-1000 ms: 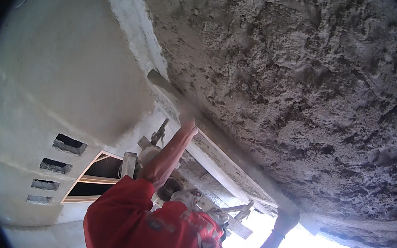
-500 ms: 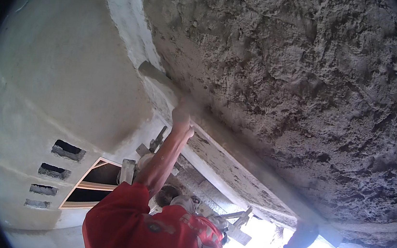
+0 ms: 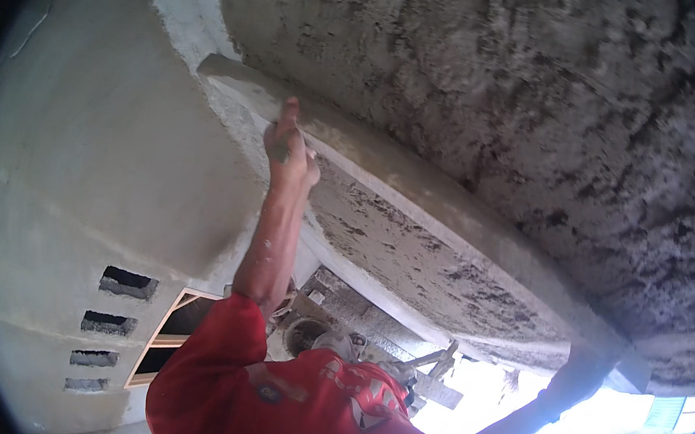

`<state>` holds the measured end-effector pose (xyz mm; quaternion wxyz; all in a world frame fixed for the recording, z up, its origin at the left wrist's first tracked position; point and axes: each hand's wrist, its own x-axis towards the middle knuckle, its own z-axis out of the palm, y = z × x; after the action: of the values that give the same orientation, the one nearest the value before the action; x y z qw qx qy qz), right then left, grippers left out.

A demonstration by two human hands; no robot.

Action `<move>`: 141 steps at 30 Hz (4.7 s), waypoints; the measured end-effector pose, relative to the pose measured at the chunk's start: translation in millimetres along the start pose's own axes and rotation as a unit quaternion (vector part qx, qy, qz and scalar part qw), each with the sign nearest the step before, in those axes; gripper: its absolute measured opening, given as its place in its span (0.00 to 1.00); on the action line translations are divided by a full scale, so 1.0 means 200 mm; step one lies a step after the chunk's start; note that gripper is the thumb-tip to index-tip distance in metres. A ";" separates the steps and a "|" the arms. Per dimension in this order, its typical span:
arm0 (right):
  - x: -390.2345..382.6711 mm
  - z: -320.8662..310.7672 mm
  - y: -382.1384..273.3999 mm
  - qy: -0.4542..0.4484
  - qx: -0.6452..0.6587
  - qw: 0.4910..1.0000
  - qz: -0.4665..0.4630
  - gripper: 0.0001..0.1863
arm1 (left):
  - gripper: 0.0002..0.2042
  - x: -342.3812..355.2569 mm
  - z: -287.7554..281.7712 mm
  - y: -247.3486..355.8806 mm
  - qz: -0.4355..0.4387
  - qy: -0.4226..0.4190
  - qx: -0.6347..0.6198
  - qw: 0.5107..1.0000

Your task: The person smooths wet plaster onto a wall using a long straight edge and then scoops more plaster from a bucket using a trowel.

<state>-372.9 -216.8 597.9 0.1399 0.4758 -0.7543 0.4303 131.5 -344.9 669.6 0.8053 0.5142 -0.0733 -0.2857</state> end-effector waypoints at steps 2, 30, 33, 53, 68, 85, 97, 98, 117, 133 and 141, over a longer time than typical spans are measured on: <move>-0.01 -0.02 0.01 -0.013 0.106 0.994 0.027 0.33 | 0.19 0.00 0.01 0.04 -0.003 -0.081 -0.019 0.997; 0.30 -0.08 0.17 0.238 -0.112 0.891 -0.370 0.21 | 0.20 0.04 0.06 0.05 0.072 -0.137 -0.072 0.985; 0.46 -0.19 0.05 0.241 -0.129 0.889 -0.368 0.21 | 0.24 0.12 0.15 0.33 0.109 -0.101 -0.013 0.989; 0.88 -0.44 -0.23 0.235 -0.116 0.878 -0.400 0.27 | 0.18 0.21 0.36 0.99 0.104 -0.224 0.015 0.969; -0.06 0.24 0.43 0.124 -0.114 0.922 -0.350 0.25 | 0.12 0.31 -0.27 -0.37 0.030 -0.081 0.038 0.996; -0.55 0.52 0.63 -0.059 -0.116 0.962 -0.241 0.31 | 0.08 0.50 -0.81 -1.43 -0.099 -0.061 0.061 0.991; -0.78 0.70 0.69 -0.076 -0.151 0.981 -0.099 0.30 | 0.10 0.54 -0.98 -1.96 -0.187 0.018 -0.016 0.982; -0.80 0.74 0.86 -0.081 -0.209 0.973 -0.058 0.37 | 0.09 0.47 -0.89 -2.00 -0.170 0.007 -0.051 0.984; -1.06 1.03 1.06 -0.260 0.271 0.861 0.344 0.16 | 0.43 0.54 -1.27 -2.53 -0.130 0.042 0.108 0.985; -1.54 1.62 1.77 -0.367 0.252 0.855 0.267 0.15 | 0.33 0.68 -1.69 -3.24 -0.076 0.180 0.168 0.966; -1.27 1.36 1.76 -0.367 0.278 0.874 0.156 0.18 | 0.33 0.54 -1.26 -2.63 0.039 0.162 0.236 0.957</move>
<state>-485.7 -215.5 98.9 -0.3541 0.4945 -0.6653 0.4330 122.6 -366.7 77.5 0.6729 0.7256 -0.0272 -0.1413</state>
